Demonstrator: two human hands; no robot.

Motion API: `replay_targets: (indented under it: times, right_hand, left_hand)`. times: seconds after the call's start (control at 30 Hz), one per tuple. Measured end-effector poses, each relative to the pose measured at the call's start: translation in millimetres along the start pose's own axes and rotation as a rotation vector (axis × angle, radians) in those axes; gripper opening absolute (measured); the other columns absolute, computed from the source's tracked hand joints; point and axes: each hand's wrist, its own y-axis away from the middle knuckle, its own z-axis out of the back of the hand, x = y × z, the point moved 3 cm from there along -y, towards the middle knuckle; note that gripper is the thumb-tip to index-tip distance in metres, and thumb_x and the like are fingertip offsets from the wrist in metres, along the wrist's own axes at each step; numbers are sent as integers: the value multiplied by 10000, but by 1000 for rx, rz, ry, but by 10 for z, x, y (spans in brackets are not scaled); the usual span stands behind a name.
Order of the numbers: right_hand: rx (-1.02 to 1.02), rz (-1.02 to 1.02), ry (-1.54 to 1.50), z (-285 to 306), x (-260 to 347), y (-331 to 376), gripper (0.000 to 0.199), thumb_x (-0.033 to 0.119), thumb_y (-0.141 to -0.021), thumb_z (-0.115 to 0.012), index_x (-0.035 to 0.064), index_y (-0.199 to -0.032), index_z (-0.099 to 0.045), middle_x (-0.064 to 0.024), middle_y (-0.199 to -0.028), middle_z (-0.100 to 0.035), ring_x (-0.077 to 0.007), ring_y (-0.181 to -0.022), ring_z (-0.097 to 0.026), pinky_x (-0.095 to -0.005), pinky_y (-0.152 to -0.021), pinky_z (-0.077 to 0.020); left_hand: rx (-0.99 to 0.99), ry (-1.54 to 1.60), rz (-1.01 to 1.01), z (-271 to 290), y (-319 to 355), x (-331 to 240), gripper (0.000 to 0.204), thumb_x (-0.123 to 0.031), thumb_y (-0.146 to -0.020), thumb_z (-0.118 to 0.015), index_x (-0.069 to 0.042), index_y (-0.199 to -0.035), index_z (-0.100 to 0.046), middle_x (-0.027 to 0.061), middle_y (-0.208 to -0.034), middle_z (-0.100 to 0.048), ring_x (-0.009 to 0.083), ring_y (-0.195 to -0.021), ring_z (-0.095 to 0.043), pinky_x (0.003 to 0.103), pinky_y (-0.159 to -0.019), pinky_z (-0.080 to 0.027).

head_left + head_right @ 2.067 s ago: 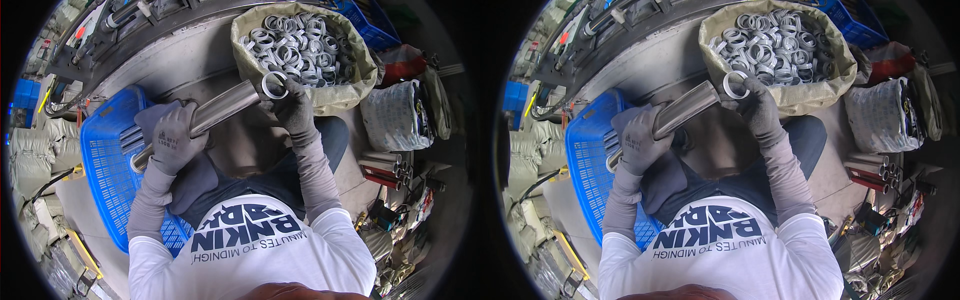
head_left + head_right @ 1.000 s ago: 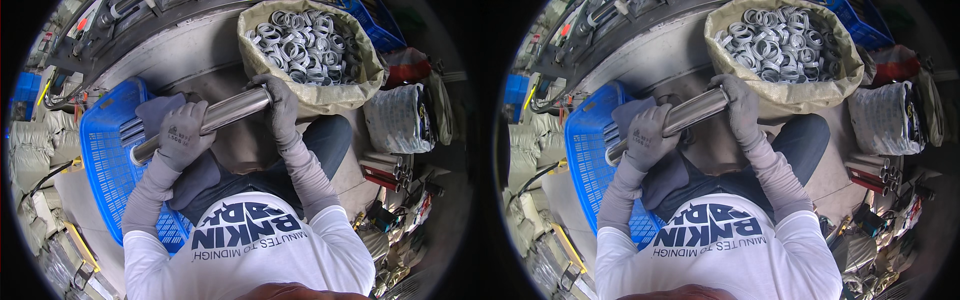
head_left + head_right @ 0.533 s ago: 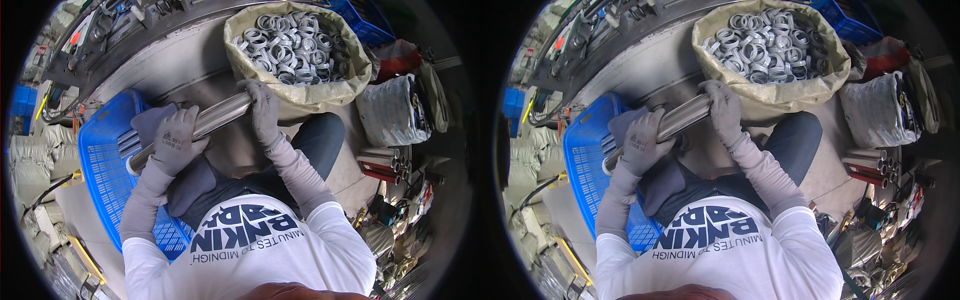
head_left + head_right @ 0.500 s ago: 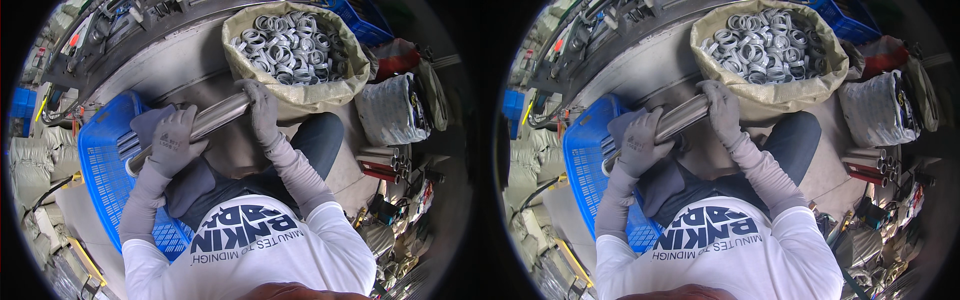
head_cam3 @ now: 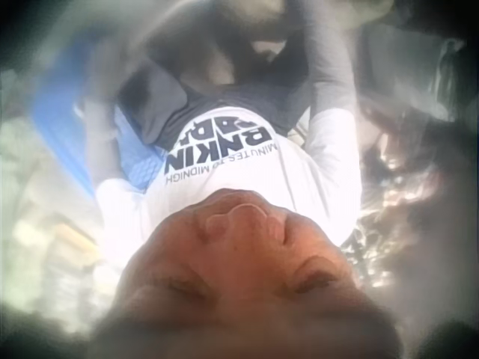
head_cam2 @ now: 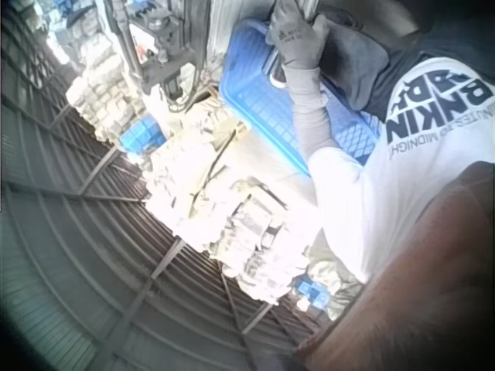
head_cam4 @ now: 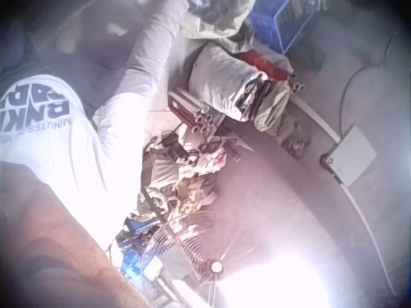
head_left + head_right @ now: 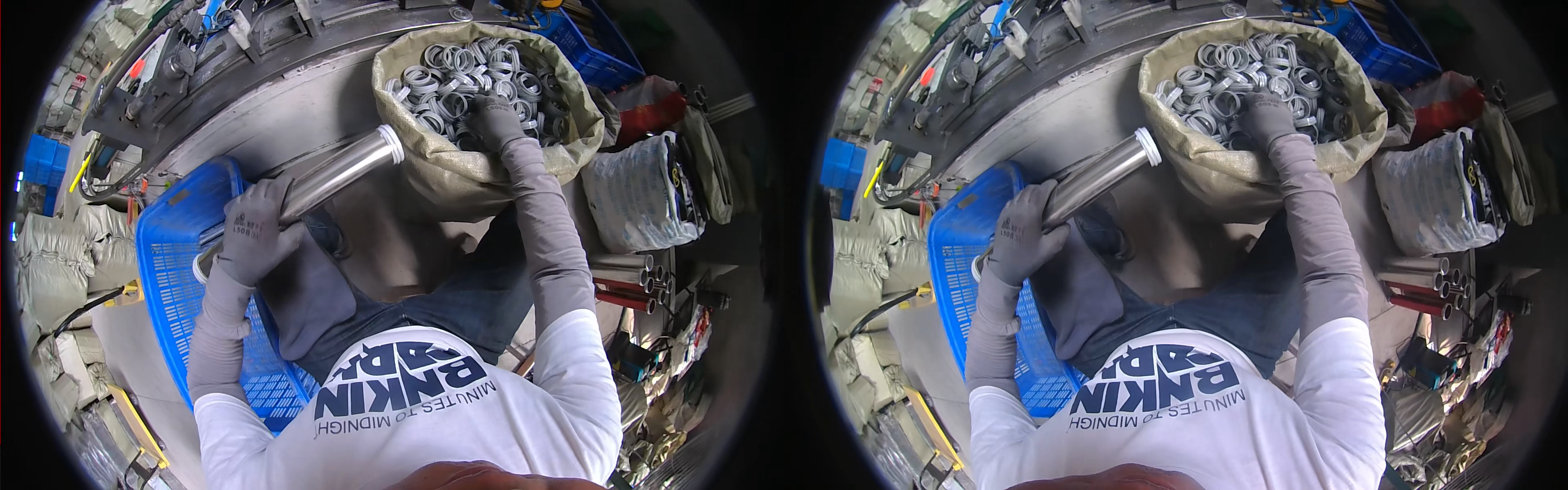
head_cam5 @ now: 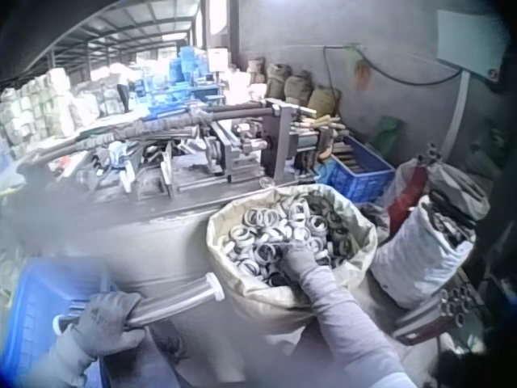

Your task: Assembling metal rings onto metal tubes and placing them into a collection basket.

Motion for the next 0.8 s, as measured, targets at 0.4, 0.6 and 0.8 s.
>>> replay_targets:
  times: [0.4,0.6,0.8]
  right_hand:
    - [-101,-87,45,272,-89,507,418,334,-861,-789,25,-1133,-716,-243,-1108,-719,-426,-1084,-682,-498,-976,-527]
    - [-238,-198,-494,188,250,792,441,237,-886,-807,-31,-1215,-688,-155,-1154,-721,-277,-1029,-701,-391,-924,-555]
    - [-282,-218,-1326,201,289,811,490,76,-936,-681,-54,-1396,-579,-61,-1116,-677,-113,-946,-631,-268,-851,-537]
  left_hand:
    - [-443,-365,-57,626,-1414,684,600,-277,-842,-727,-57,-1378,-569,177,-1255,-666,362,-1190,-629,485,-1013,-503]
    - [-408,-600,165,842,-2966,1071,580,-156,-932,-616,-52,-1495,-520,197,-1420,-621,318,-1349,-594,458,-1153,-445]
    - [-176,-479,284,555,-3779,1699,609,-175,-946,-625,-26,-1521,-487,244,-1502,-560,343,-1380,-562,467,-1205,-403]
